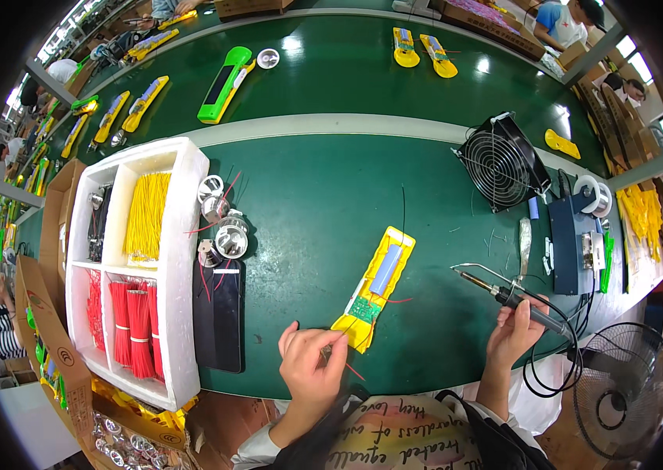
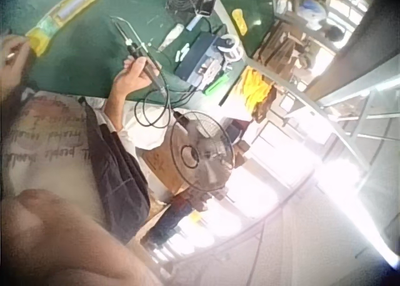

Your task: The person solders wires onto circuit boards inside flashlight casings using a soldering iron and places the assembled components onto a conveyor belt.

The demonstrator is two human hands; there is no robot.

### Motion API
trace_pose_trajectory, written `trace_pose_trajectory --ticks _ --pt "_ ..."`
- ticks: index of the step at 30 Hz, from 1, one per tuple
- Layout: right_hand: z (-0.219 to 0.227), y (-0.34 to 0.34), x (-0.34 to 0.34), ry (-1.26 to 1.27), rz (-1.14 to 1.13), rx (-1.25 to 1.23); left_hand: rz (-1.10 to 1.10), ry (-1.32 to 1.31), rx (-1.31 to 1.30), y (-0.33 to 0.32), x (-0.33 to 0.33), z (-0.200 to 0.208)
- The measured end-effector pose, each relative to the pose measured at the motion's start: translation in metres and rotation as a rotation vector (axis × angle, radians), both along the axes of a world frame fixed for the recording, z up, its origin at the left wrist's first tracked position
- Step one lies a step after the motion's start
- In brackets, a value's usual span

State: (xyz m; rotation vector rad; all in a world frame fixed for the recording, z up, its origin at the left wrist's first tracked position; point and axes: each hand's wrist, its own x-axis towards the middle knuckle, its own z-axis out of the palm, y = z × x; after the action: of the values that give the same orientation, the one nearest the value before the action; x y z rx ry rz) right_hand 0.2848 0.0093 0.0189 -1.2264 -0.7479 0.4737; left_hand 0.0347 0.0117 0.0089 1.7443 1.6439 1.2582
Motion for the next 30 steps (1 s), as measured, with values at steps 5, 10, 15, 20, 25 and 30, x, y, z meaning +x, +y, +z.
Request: trace_pose_trajectory --ticks 5,10,15,20,25,30 --pt "-0.003 0.003 -0.009 0.113 0.064 0.03 0.003 -0.01 -0.022 0.002 0.001 -0.004" --pt "-0.008 0.001 -0.008 0.188 0.094 0.048 0.004 -0.01 -0.066 0.002 0.002 -0.006" --pt "-0.01 0.001 -0.008 0.157 0.089 0.063 -0.027 -0.001 -0.013 0.004 0.001 -0.008" --pt "-0.007 0.005 -0.016 0.158 -0.03 0.06 -0.04 0.009 -0.008 0.004 0.002 -0.01" --pt "-0.006 0.005 -0.018 0.137 -0.022 0.084 -0.029 0.008 -0.006 0.005 0.002 -0.008" --pt "-0.004 0.005 -0.016 0.211 -0.039 0.064 -0.018 0.019 -0.023 0.004 0.002 -0.006"
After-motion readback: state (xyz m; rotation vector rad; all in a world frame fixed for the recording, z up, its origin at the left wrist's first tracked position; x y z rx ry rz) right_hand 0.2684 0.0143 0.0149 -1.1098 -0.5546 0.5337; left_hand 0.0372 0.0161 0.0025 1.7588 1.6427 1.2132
